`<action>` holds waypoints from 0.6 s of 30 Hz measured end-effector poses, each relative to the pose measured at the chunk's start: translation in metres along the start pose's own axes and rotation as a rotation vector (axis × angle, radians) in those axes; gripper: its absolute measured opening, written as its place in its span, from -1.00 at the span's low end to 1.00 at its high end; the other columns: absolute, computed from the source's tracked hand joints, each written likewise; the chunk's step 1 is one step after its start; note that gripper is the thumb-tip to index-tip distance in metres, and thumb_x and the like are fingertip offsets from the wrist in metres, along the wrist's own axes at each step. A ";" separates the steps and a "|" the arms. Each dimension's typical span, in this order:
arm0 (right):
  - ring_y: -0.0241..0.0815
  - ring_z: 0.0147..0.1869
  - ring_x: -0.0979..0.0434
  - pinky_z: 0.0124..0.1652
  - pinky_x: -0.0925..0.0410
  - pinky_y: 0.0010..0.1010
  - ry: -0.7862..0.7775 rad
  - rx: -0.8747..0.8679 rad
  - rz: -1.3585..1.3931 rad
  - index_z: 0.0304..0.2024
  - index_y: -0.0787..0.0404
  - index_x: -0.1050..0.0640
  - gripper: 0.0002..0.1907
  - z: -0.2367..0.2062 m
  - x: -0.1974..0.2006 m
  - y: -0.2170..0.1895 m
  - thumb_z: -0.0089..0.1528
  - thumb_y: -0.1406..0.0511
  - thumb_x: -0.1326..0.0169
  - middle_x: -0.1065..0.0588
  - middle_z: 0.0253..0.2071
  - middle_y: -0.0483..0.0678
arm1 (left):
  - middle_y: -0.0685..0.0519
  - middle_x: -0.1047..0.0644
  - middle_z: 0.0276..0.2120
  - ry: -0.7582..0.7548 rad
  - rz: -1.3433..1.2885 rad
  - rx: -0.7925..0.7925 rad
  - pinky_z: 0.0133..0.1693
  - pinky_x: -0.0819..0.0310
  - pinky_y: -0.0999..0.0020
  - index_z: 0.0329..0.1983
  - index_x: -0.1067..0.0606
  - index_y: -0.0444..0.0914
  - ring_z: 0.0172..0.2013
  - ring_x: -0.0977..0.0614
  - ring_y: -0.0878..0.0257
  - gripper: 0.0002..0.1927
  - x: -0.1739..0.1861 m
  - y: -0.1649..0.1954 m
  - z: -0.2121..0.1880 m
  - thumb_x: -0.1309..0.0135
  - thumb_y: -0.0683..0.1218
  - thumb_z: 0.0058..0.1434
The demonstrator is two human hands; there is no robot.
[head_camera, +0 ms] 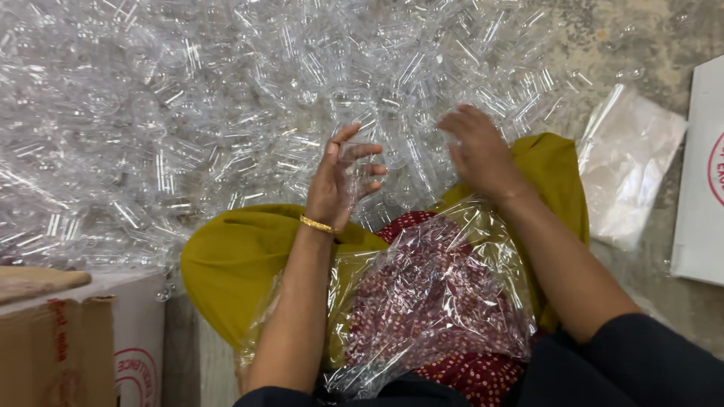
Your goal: The person sits on the floor among a large spread of clear plastic tubes, picks up tubes by hand, counts and aligns them into a group, then wraps the group with clear plastic film to form a bundle, setting the wrapped bundle aside and starting the next group.
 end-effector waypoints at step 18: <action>-0.29 0.01 -0.66 0.04 -0.49 -0.38 -0.338 -0.435 0.960 0.01 0.10 -0.67 -0.76 0.046 -0.033 -0.027 0.31 0.26 -0.16 -0.68 -0.10 -0.09 | -0.19 -0.49 0.16 0.008 0.392 0.069 -0.34 -0.52 0.34 0.55 0.02 0.01 -0.30 -0.62 0.21 -0.19 -0.019 -0.019 -0.004 0.02 0.25 0.33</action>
Point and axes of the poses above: each hand's wrist, its own z-axis towards the middle knuckle, its own x-axis out of the back of the hand, y = z × x, the point moved 10 cm from there along z, towards the middle knuckle
